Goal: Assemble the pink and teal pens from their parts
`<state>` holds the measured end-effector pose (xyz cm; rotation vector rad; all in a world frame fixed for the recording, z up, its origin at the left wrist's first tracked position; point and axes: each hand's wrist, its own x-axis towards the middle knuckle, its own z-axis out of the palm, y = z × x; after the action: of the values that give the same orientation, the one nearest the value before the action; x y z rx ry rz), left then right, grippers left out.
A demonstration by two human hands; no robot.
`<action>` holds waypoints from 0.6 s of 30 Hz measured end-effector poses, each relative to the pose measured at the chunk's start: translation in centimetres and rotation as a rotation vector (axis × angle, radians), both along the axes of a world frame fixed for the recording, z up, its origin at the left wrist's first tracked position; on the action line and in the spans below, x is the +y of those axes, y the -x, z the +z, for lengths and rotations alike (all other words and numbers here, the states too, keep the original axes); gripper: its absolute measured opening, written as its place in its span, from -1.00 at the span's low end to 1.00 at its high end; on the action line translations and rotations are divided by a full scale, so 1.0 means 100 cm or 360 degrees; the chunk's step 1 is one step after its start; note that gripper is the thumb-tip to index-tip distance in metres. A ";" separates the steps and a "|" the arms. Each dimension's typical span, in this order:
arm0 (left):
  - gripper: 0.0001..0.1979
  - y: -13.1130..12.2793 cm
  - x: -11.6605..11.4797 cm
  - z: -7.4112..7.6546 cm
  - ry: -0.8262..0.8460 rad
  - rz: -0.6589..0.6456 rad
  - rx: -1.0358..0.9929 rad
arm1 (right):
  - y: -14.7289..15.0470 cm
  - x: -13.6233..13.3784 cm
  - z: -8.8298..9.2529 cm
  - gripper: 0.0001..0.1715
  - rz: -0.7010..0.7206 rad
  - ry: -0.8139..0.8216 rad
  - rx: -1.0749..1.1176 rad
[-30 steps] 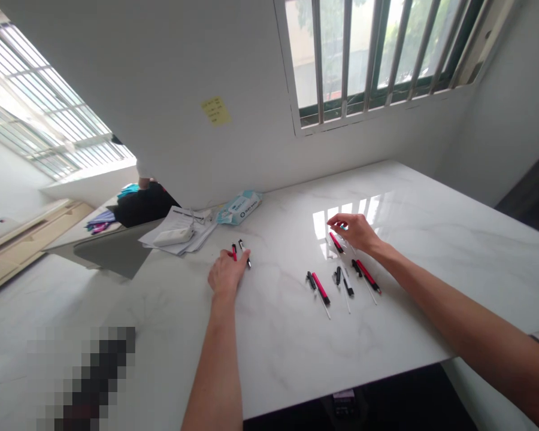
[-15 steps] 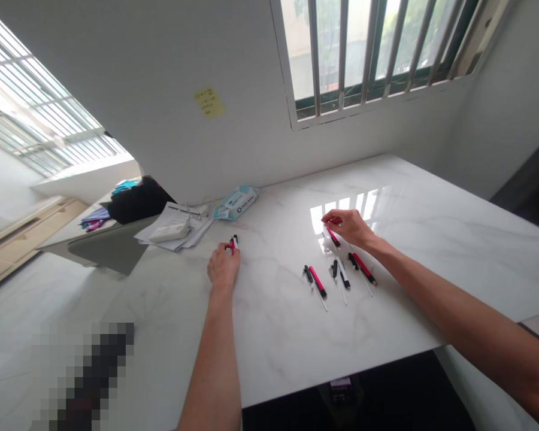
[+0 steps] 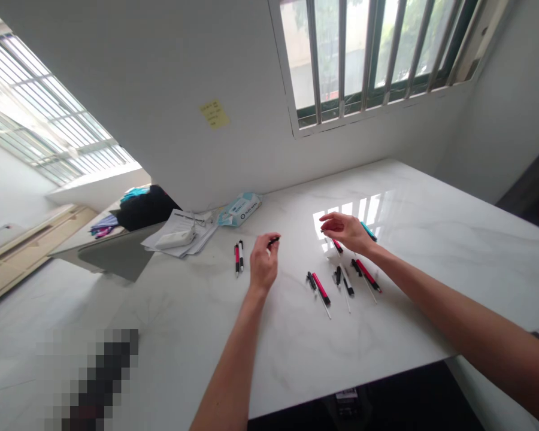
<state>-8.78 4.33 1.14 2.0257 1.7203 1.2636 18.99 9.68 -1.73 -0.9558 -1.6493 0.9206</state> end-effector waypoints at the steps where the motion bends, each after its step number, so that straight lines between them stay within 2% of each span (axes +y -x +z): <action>1: -0.82 -0.009 -0.002 -0.004 0.0017 -0.0093 -0.0065 | 0.004 -0.003 0.001 -0.60 0.0033 0.0026 0.0016; 4: -0.85 -0.025 -0.007 -0.011 0.0104 -0.0145 -0.0277 | 0.016 -0.013 0.006 -0.57 0.0171 0.0075 0.0057; 8: -0.83 -0.032 -0.009 -0.013 0.0192 -0.0266 -0.0406 | 0.029 -0.025 0.010 -0.56 0.0347 0.0129 0.0140; 11: -0.83 -0.035 -0.010 -0.012 0.0212 -0.0378 -0.0422 | 0.033 -0.029 0.012 -0.58 0.0380 0.0160 0.0186; 18: -0.87 -0.040 -0.014 -0.009 0.0236 -0.0448 -0.0419 | 0.034 -0.029 0.012 -0.62 0.0349 0.0192 0.0193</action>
<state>-4.82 2.95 0.26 1.8434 1.3173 1.2069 15.59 6.75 -0.51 -0.7924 -1.6315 1.2145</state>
